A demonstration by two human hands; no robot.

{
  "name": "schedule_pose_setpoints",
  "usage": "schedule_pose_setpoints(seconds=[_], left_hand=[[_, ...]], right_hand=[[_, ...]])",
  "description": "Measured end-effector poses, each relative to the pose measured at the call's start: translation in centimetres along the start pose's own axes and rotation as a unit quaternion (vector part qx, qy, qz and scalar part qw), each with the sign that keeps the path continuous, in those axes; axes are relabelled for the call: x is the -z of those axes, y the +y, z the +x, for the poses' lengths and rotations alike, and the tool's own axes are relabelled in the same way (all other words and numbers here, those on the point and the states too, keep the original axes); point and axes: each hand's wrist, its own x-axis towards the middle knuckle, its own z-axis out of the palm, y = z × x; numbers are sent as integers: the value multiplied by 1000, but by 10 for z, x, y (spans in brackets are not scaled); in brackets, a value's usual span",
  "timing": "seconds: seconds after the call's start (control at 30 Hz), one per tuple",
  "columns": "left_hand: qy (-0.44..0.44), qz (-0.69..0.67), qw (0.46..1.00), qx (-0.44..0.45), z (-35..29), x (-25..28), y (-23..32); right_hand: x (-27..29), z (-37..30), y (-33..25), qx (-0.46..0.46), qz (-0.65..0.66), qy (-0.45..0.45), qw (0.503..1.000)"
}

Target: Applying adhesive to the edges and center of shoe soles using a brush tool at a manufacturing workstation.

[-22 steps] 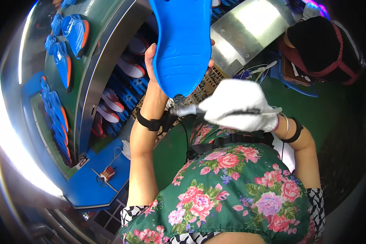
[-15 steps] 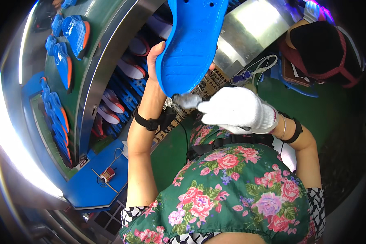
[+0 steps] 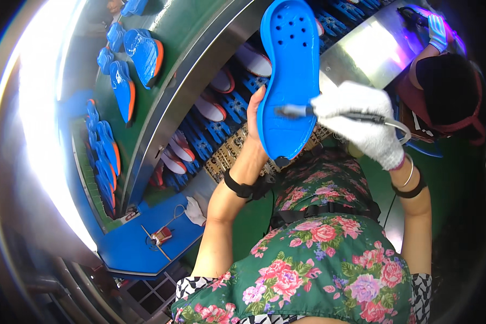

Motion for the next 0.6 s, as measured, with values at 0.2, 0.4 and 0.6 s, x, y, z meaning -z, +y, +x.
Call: schedule_pose_setpoints(seconds=[0.2, 0.4, 0.6], left_hand=[[-21, 45, 998, 35, 0, -2, -11], [-97, 82, 990, -70, -13, -23, -2], [-279, 215, 935, 35, -28, -66, 86]], right_hand=[[20, 31, -14, 252, -392, 30, 884], [7, -6, -7, 66, 29, -35, 997], [27, -40, 3, -129, 317, 216, 915]])
